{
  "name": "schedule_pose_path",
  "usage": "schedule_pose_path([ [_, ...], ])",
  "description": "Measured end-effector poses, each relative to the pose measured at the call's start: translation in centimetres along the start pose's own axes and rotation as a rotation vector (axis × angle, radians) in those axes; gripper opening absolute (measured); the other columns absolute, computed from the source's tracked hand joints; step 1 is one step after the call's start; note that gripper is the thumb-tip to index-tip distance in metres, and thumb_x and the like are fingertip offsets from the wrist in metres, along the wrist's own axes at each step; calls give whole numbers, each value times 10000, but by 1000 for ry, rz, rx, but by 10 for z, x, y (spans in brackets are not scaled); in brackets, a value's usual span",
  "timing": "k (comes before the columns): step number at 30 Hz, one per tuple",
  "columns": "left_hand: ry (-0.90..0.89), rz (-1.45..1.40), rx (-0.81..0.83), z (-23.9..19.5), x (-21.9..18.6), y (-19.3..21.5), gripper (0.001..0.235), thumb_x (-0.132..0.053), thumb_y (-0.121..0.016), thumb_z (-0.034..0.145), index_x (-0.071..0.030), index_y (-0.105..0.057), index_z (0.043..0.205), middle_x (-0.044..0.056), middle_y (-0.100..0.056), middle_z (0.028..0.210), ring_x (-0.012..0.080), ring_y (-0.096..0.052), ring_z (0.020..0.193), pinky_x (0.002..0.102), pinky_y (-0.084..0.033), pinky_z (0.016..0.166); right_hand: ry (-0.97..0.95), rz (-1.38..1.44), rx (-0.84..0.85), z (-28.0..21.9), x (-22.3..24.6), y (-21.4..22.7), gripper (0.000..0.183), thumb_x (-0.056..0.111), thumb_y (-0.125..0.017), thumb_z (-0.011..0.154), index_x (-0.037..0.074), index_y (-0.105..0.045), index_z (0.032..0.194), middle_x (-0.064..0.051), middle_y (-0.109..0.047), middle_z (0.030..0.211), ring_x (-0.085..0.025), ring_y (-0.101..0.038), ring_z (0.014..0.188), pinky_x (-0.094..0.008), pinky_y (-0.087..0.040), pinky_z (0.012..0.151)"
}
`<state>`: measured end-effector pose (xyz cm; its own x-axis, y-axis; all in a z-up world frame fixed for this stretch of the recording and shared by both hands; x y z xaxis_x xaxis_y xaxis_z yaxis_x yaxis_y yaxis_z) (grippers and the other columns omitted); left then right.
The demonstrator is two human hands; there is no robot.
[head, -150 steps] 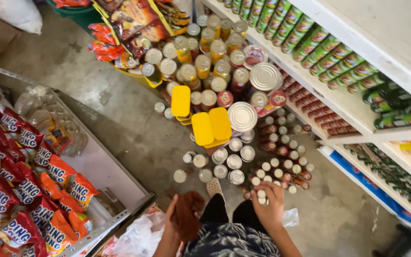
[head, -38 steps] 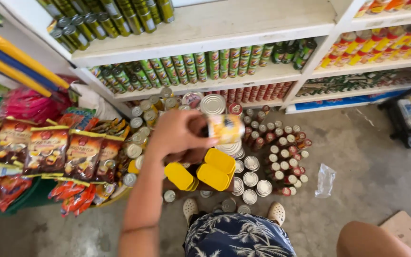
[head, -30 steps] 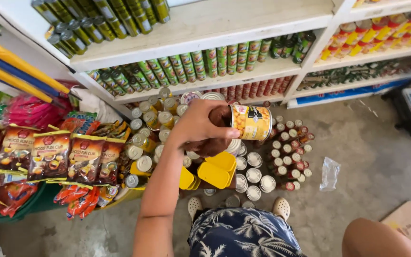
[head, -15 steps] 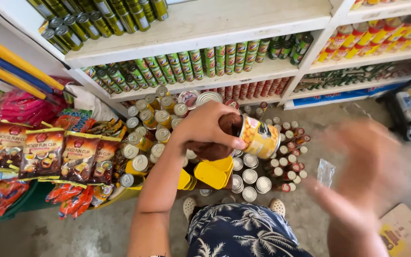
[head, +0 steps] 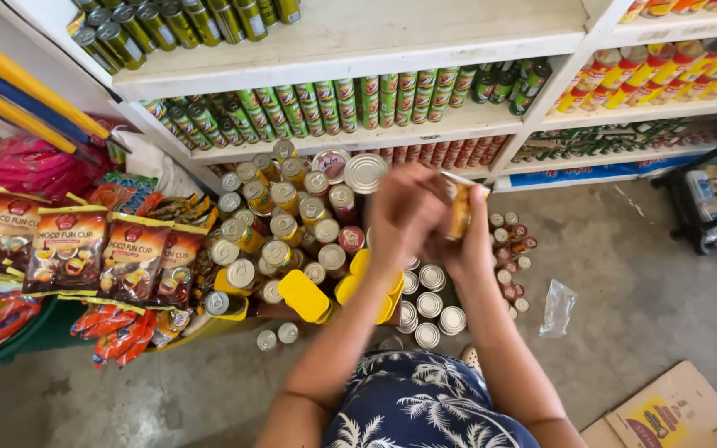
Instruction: The person wipes the exterior of canned goods with a brown cloth and places them on a shelf. The person handles multiple cans, wiping each one individually before stacking them on the shelf.
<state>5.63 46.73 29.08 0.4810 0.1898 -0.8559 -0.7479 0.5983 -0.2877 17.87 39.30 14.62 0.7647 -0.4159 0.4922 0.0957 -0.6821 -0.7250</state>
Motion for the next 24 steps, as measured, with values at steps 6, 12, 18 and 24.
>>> schedule_pose_path([
  [6,-486,614,-110,-41,-17,-39,563,-347,-576,989,5,-557,1427,226,-585,1373,419,-595,1216,514,-462,1056,59,-72,426,-21,6,-29,699,579,-364,1052,30,-473,1470,-199,-583,1378,-265,-608,1192,-391,-453,1078],
  [12,206,-5,-137,7,85,-10,336,-310,-573,1074,-30,-715,1196,155,-732,1139,267,-654,1105,413,-466,1041,409,-185,122,6,17,8,692,667,-530,947,139,-608,1386,-102,-692,1282,-227,-708,1086,-425,-586,971],
  [18,-459,717,-107,-56,-51,-52,394,-328,-549,1014,-96,-661,1313,170,-617,1390,456,-594,1278,501,-471,1098,252,15,275,-4,19,-16,409,389,-588,1035,8,-654,1168,-118,-751,987,-181,-761,823,-274,-636,829],
  [24,-165,337,-76,-13,0,-28,318,-328,-541,1033,-111,-711,1190,98,-717,1193,302,-697,1135,429,-523,1031,441,-202,106,-62,29,-41,591,605,-491,987,99,-669,1237,-139,-723,1168,-238,-723,946,-381,-619,889],
])
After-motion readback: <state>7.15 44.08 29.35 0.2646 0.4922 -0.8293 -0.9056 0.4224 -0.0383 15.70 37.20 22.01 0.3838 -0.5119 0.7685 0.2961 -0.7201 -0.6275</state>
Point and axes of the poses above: each hand's wrist, its own z-axis towards the middle knuckle, its own y-axis out of the back of the hand, x = y × z, the point moved 9 cm from there along z, towards the middle knuckle
